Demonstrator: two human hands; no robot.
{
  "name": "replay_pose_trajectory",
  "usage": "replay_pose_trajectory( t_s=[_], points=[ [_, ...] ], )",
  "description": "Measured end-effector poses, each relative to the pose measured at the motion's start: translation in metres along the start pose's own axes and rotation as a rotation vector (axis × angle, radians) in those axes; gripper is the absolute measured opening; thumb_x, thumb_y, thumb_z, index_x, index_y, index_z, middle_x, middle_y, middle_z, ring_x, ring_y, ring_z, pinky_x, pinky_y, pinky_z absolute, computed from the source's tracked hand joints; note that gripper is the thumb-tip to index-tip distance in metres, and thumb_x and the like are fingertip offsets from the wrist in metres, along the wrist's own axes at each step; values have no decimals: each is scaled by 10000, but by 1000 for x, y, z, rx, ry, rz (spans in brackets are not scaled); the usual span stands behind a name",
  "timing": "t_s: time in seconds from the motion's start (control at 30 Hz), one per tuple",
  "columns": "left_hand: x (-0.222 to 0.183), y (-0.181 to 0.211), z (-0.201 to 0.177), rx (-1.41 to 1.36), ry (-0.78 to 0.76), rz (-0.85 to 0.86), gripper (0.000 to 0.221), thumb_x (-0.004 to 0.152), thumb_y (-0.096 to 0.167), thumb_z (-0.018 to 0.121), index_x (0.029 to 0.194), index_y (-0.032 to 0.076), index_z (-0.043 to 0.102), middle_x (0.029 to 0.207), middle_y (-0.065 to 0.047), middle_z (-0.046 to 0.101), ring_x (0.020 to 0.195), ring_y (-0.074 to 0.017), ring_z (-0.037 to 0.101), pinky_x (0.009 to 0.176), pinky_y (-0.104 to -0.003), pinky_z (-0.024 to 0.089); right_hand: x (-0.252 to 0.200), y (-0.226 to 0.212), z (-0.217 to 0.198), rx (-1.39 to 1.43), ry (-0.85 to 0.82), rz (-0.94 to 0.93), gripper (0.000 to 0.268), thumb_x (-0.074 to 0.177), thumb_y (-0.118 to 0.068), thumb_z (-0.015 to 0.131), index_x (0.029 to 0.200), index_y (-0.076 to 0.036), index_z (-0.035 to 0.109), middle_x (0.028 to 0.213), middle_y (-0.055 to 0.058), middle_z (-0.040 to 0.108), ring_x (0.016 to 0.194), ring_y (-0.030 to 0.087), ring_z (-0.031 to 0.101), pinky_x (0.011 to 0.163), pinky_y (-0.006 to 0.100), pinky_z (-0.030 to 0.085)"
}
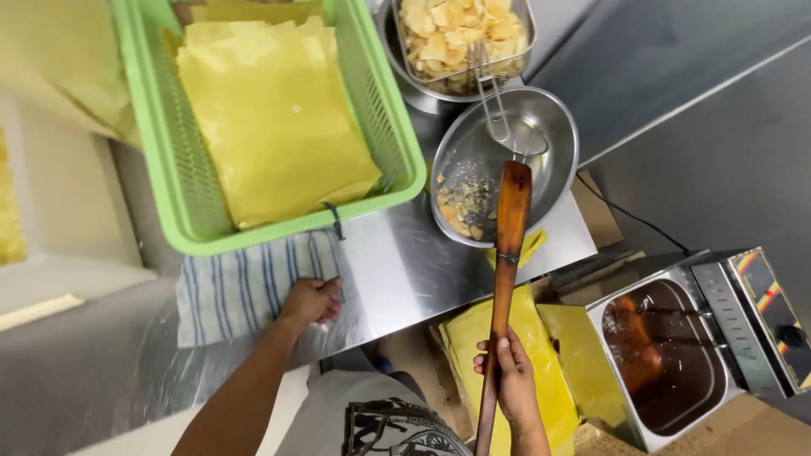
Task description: Frying chips in a deep fryer, stirring them with a wooden paddle, and then sorting the fried chips into a container.
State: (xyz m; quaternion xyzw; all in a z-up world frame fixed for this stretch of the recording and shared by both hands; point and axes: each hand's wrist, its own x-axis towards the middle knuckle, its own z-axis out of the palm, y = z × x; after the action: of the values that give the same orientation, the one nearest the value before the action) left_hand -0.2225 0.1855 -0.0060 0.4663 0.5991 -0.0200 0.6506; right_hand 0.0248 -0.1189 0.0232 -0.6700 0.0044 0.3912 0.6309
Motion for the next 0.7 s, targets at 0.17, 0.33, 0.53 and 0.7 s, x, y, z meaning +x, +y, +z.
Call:
replay_pose_trajectory(
  t_s=[0.17, 0.33, 0.53, 0.7],
  points=[
    [23, -32, 11, -77, 7, 70, 401, 972, 407, 670, 964, 11, 727, 823, -142, 775, 664, -218, 726, 586, -310, 552, -20, 24, -21, 65, -58, 40, 460, 1057, -383, 495, 1235, 36, 567, 1017, 267, 666, 774, 349, 633, 721, 447, 545],
    [-6, -55, 13, 280, -12, 320, 360, 948, 490, 637, 885, 155, 752, 799, 17, 753, 805, -154, 705, 761, -326, 500, -40, 56, -41, 105, -74, 58, 544, 1102, -404, 427, 1192, 115, 564, 1071, 303, 676, 819, 381, 629, 763, 493, 541],
    [-38, -55, -15, 333, 90, 651, 306, 934, 367, 700, 1094, 114, 764, 1037, -26, 803, 945, -197, 739, 832, -342, 557, -67, 24, -8, -93, 20, 62, 368, 1096, -229, 504, 1118, 103, 661, 978, 267, 723, 793, 334, 629, 807, 432, 533],
    [-63, 22, -78, 376, 413, 1384, 351, 1023, 396, 607, 1048, 79, 756, 983, -78, 752, 944, -293, 679, 788, -460, 533, -53, 13, 8, -253, 123, 61, 391, 1064, -183, 538, 1389, -10, 667, 1100, 203, 711, 940, 332, 653, 895, 487, 563]
  ],
)
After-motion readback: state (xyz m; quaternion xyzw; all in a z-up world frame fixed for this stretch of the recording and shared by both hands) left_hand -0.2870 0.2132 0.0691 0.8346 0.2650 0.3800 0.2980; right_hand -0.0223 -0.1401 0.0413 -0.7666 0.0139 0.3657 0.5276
